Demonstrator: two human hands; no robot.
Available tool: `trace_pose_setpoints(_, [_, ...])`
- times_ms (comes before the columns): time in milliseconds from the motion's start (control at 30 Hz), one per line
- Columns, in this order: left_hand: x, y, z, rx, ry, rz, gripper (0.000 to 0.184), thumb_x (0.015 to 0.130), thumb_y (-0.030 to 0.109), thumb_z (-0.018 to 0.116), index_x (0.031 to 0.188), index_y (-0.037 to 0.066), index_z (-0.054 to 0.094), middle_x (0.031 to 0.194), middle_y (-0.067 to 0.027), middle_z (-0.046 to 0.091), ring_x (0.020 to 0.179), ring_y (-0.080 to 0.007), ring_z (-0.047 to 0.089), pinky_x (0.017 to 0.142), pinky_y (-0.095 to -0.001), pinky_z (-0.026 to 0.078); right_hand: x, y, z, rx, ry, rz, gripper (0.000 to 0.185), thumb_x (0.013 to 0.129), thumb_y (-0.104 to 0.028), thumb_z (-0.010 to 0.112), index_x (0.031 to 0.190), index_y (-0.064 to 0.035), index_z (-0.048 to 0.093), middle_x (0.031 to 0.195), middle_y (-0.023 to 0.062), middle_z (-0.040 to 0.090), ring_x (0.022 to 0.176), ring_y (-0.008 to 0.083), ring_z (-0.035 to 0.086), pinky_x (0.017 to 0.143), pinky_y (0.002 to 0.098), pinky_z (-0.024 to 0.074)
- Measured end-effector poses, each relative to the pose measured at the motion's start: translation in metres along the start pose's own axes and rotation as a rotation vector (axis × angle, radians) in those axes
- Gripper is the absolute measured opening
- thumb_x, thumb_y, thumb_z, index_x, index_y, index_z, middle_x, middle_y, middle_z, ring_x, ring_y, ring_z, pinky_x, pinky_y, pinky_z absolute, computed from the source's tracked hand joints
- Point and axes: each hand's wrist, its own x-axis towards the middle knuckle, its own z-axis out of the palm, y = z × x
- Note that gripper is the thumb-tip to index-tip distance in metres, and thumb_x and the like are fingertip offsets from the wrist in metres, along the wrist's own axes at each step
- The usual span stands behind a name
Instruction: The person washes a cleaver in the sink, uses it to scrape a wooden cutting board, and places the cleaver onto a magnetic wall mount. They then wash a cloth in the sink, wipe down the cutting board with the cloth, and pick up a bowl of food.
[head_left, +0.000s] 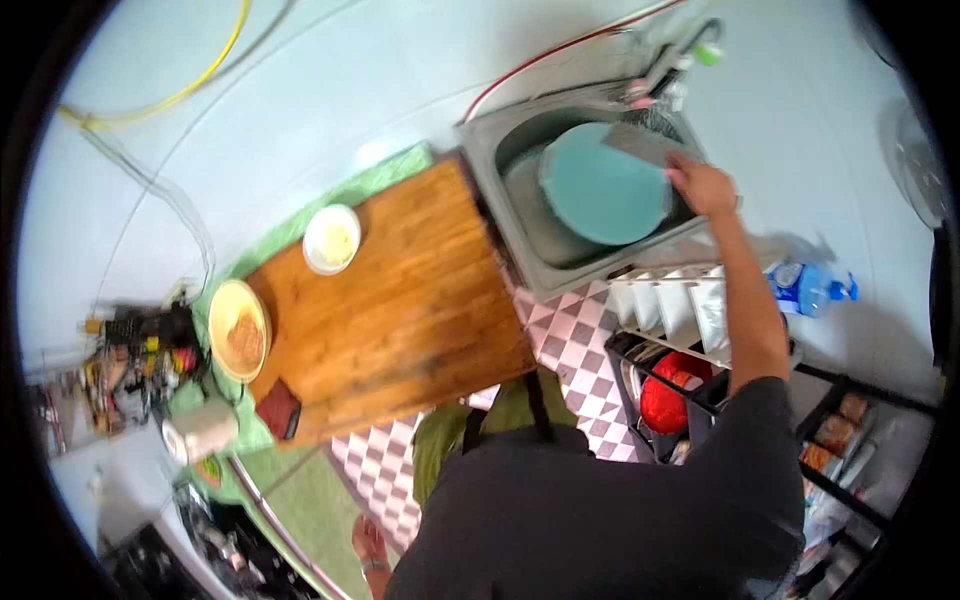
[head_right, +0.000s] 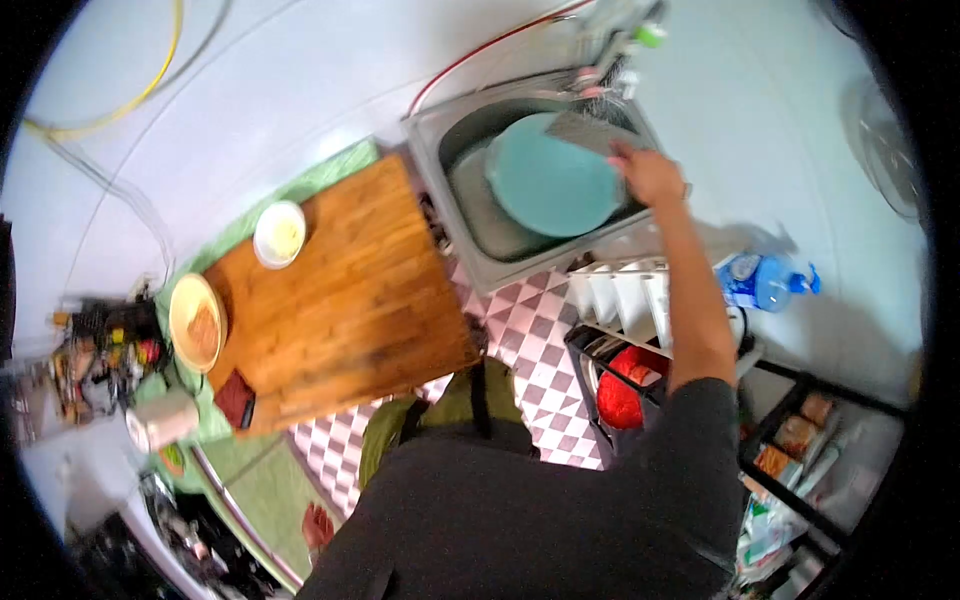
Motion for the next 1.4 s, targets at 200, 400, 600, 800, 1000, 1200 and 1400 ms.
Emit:
trace_pose_setpoints(200, [-0.01,-0.025,-0.011,-0.008,-0.021,0.008,0.051,0.097,0.034,0.053,0.141,0.01,0.048,0.128,-0.006,0.059,0.109,-0.0188,0.056,0.087,-0.034,0.047,-0.014,0.01,-0.041,0.088,-0.063,0.078,0.056,0.095,-0.062,0.045,0.133,-0.0229,0.06,0.106,0.0153,0.071,0.102,0.0358,0.066,0.085,0.0466,0.0517])
trace_pose_setpoints(400, [-0.021,-0.039,-0.017,-0.024,0.03,0.0,0.047,0.095,0.033,0.053,0.136,0.01,0.053,0.123,-0.0046,0.061,0.11,-0.0188,0.058,0.085,-0.0334,0.048,0.01,0.042,0.004,0.787,-0.14,0.214,0.058,0.096,-0.055,0.055,0.135,-0.0124,0.059,0.065,-0.0009,0.056,0.05,0.0115,0.051,0.045,0.0279,0.0404])
trace_pose_setpoints(600, [-0.026,-0.039,-0.03,-0.085,0.026,-0.023,0.043,0.095,0.029,0.057,0.133,0.009,0.054,0.122,-0.0041,0.063,0.096,-0.0154,0.062,0.07,-0.0269,0.051,-0.011,-0.03,0.023,1.249,-0.003,0.535,0.052,0.094,-0.054,0.059,0.121,-0.0095,0.057,0.062,-0.0049,0.036,0.041,0.0039,0.028,0.036,0.0218,0.0253])
trace_pose_setpoints(800, [0.015,-0.023,-0.053,-0.108,0.016,-0.094,0.041,0.096,0.029,0.055,0.132,0.01,0.055,0.117,-0.0031,0.063,0.095,-0.0149,0.062,0.067,-0.0272,0.051,-0.049,-0.057,0.049,0.812,0.047,0.48,0.058,0.098,-0.054,0.049,0.134,-0.0094,0.059,0.128,0.0191,0.063,0.12,0.0318,0.059,0.102,0.0353,0.0429])
trace_pose_setpoints(1000, [0.09,0.015,-0.079,-0.022,-0.08,-0.07,0.038,0.097,0.029,0.053,0.131,0.011,0.056,0.112,-0.0004,0.064,0.093,-0.0127,0.061,0.067,-0.0278,0.05,-0.168,-0.188,0.032,0.588,0.116,0.127,0.048,0.102,-0.05,0.041,0.139,-0.0227,0.055,0.118,0.0175,0.068,0.106,0.0313,0.067,0.088,0.0392,0.051])
trace_pose_setpoints(1200, [0.198,0.071,-0.116,0.105,-0.235,-0.042,0.036,0.096,0.029,0.056,0.128,0.01,0.059,0.107,-0.0001,0.065,0.091,-0.0104,0.061,0.066,-0.0249,0.049,-0.323,-0.404,0.088,0.722,-0.009,-0.057,0.045,0.097,-0.046,0.054,0.141,-0.042,0.048,0.097,0.0131,0.071,0.076,0.0323,0.068,0.065,0.0427,0.0534])
trace_pose_setpoints(1400, [0.235,0.126,-0.17,0.188,-0.289,0.044,0.037,0.098,0.029,0.055,0.131,0.011,0.058,0.109,-0.0008,0.065,0.092,-0.0107,0.061,0.069,-0.0257,0.05,-0.445,-0.59,0.089,0.448,-0.222,-0.223,0.05,0.096,-0.044,0.053,0.145,-0.0359,0.043,0.075,0.0115,0.063,0.06,0.0309,0.062,0.053,0.0448,0.05])
